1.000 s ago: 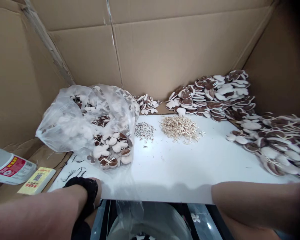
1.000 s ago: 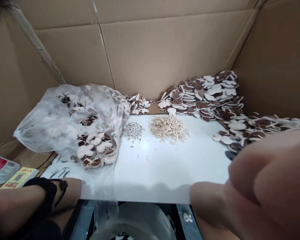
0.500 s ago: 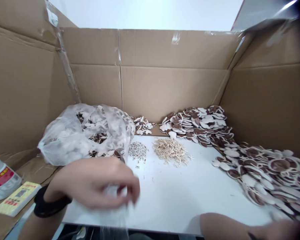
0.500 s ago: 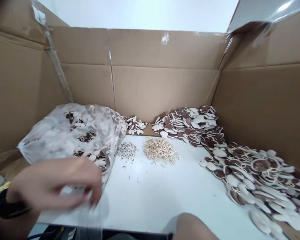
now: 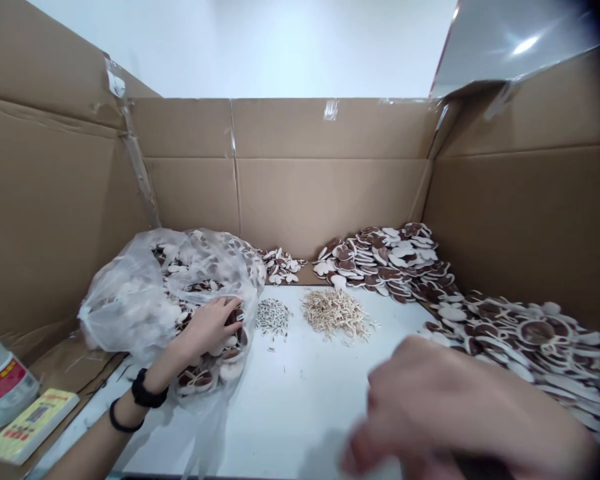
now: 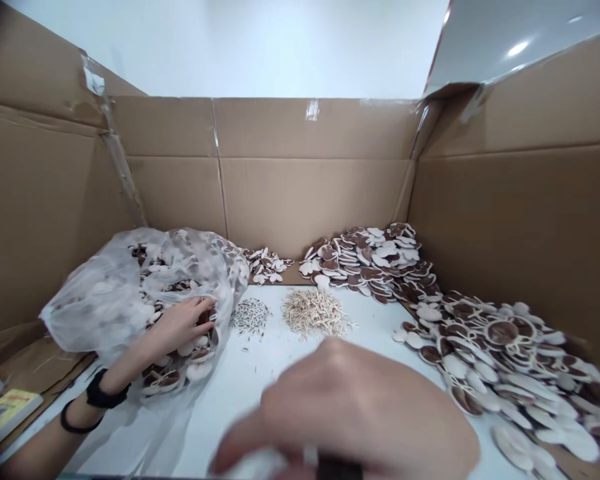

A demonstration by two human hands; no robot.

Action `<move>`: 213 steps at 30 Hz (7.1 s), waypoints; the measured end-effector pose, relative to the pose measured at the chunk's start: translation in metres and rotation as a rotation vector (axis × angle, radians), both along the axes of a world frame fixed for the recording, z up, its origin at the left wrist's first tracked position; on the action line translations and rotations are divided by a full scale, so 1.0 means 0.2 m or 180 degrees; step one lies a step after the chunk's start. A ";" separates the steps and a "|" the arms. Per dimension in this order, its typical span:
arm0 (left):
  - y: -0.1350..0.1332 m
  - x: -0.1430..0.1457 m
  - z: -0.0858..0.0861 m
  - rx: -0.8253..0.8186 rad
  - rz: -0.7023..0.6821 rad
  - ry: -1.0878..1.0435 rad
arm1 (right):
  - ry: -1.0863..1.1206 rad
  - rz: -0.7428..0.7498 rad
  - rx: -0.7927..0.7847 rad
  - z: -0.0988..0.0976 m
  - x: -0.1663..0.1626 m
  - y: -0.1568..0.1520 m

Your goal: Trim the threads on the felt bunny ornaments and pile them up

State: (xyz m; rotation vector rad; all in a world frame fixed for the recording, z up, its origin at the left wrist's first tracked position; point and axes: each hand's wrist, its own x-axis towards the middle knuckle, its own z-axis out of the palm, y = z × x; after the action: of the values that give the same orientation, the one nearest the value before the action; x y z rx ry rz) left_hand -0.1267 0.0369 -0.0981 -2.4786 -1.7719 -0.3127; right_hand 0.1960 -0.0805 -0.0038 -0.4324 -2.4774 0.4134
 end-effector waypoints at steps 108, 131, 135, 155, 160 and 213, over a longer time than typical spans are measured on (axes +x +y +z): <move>-0.15 0.45 0.52 -0.0136 -0.1670 -0.3721 | 0.1625 -0.0863 -0.0903 0.03 -0.36 0.44; -0.14 0.50 0.49 0.0626 -0.0823 -0.2842 | 0.1065 -0.1151 -0.0758 0.01 -0.37 0.41; -0.14 0.50 0.48 0.0511 -0.1041 -0.2981 | 0.1209 -0.0941 -0.1112 0.01 -0.36 0.43; -0.11 0.50 0.44 0.0274 -0.1242 -0.3386 | 0.1788 -0.0538 -0.1549 -0.04 -0.41 0.47; -0.13 0.53 0.46 0.0274 -0.1228 -0.3599 | 0.1872 -0.0487 -0.1453 -0.05 -0.41 0.48; -0.17 0.63 0.44 0.0296 -0.1528 -0.5062 | 0.2726 -0.0094 -0.2447 -0.02 -0.42 0.46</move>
State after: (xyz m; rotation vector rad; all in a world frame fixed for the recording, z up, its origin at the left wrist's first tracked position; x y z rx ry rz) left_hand -0.0002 0.0025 -0.0103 -2.4951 -1.0094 -2.8226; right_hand 0.1123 0.0116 -0.0088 -0.4527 -1.4181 1.2461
